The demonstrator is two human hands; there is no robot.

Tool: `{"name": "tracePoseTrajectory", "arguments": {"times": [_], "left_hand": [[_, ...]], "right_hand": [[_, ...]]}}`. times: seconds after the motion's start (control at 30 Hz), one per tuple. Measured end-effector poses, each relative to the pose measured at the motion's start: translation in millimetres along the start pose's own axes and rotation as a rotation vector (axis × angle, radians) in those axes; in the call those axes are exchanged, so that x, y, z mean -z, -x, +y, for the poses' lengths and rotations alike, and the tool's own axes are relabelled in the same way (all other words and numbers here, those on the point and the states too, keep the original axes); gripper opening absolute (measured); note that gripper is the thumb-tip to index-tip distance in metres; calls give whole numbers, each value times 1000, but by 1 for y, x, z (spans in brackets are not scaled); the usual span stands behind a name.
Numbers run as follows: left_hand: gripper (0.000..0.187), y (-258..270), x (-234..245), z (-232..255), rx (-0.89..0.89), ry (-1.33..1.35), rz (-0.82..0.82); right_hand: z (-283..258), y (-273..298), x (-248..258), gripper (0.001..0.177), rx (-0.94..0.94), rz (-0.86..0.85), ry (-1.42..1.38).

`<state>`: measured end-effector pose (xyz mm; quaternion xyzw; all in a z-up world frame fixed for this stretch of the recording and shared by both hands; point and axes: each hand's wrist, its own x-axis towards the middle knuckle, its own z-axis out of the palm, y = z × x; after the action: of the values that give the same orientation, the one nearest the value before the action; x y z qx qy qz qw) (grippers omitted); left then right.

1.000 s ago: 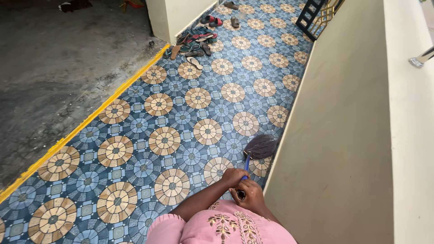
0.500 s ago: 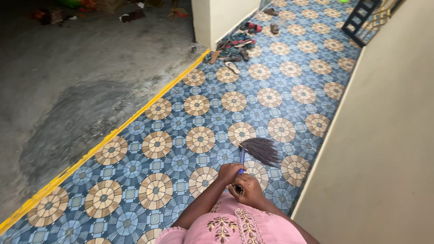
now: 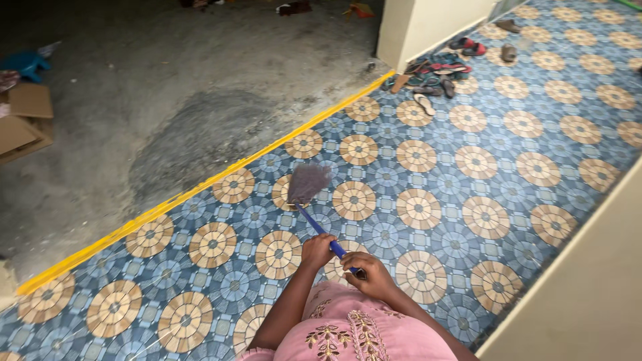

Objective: The person sweeps a tiled floor using a broom with a blue handle. The camera, mounted on the person, moves rapidly back and forth, following the sweeping motion along a hallway with a patterned blue and beige floor.

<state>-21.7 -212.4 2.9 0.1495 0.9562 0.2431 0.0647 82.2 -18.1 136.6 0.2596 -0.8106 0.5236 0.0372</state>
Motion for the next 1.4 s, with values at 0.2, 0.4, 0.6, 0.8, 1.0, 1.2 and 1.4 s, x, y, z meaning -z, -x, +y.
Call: {"name": "tracePoseTrajectory", "arguments": {"times": [0.2, 0.4, 0.6, 0.8, 1.0, 1.2, 1.4], "left_hand": [[41, 52, 5, -51, 134, 16, 183], [36, 97, 5, -69, 410, 46, 84], [33, 95, 1, -64, 497, 131, 122], [43, 29, 3, -55, 526, 193, 85], [49, -77, 13, -27, 433, 207, 61], [48, -204, -2, 31, 272, 205, -13], [47, -319, -40, 113, -38, 218, -107]], "right_hand": [[33, -6, -37, 18, -254, -186, -362], [57, -21, -57, 22, -196, -298, -555], [87, -46, -40, 23, -316, -323, -646], [115, -92, 9, 21, -438, -303, -670], [149, -143, 78, 22, -272, -209, -686], [198, -160, 171, 24, -226, 12, -579], [223, -130, 260, 24, -255, 342, -526]]}}
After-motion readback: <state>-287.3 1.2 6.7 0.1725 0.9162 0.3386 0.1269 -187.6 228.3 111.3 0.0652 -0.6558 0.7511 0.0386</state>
